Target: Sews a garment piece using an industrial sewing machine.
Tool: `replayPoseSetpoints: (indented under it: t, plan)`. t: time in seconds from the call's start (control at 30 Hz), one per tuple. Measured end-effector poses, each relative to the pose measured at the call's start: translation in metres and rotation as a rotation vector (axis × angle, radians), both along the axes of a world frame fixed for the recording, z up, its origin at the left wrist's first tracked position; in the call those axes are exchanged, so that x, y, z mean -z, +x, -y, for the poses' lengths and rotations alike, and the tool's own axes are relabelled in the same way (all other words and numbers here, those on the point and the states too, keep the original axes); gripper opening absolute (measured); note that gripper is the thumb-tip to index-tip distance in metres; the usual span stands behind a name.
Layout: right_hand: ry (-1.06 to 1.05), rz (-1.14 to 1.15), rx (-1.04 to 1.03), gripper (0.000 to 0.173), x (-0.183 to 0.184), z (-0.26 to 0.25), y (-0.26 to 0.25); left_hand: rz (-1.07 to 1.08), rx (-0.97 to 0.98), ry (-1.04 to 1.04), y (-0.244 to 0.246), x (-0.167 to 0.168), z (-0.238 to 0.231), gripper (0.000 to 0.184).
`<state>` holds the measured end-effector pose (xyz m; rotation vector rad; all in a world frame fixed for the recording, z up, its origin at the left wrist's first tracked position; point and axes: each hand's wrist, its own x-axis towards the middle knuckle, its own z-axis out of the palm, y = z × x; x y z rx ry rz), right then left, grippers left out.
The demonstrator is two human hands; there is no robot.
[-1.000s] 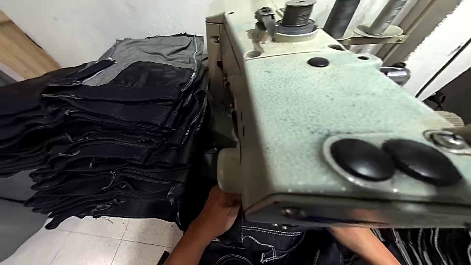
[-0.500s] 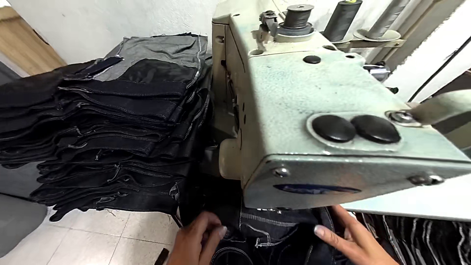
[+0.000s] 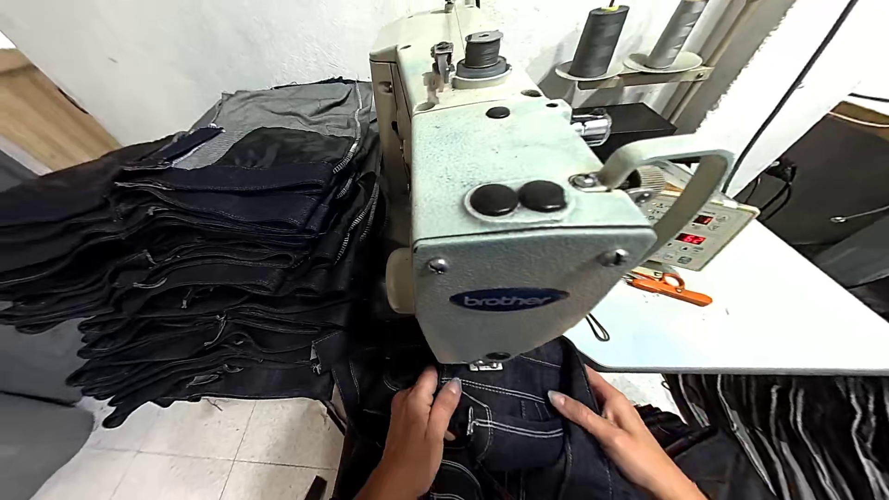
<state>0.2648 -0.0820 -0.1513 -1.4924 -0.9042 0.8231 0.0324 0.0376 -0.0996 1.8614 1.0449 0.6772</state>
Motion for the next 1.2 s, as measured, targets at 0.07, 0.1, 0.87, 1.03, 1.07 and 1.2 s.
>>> replayPoseSetpoints:
  t: [0.07, 0.1, 0.87, 1.03, 1.07, 1.2]
  plan:
    - [0.008, -0.028, 0.08, 0.049, -0.009, -0.01, 0.006, 0.068, -0.036, -0.046, 0.009, -0.002, -0.015, 0.034]
    - [0.01, -0.023, 0.104, 0.046, -0.015, -0.017, 0.01, 0.091, -0.043, -0.043, 0.012, -0.002, -0.023, 0.03]
    - [0.025, 0.13, 0.001, 0.037, -0.036, -0.036, 0.029, -0.038, 0.058, -0.065, 0.006, -0.02, -0.048, 0.027]
    - [0.083, 0.459, 0.011, 0.082, -0.022, -0.015, 0.039, -0.075, 0.091, 0.071, -0.019, -0.016, -0.048, 0.047]
    - [0.073, 0.531, 0.061, 0.087, -0.022, -0.007, 0.037, -0.076, 0.087, 0.104, -0.026, -0.016, -0.047, 0.049]
    - [-0.014, 0.515, 0.084, 0.07, -0.038, 0.029, 0.01, -0.169, 0.133, 0.107, -0.05, -0.026, -0.04, 0.047]
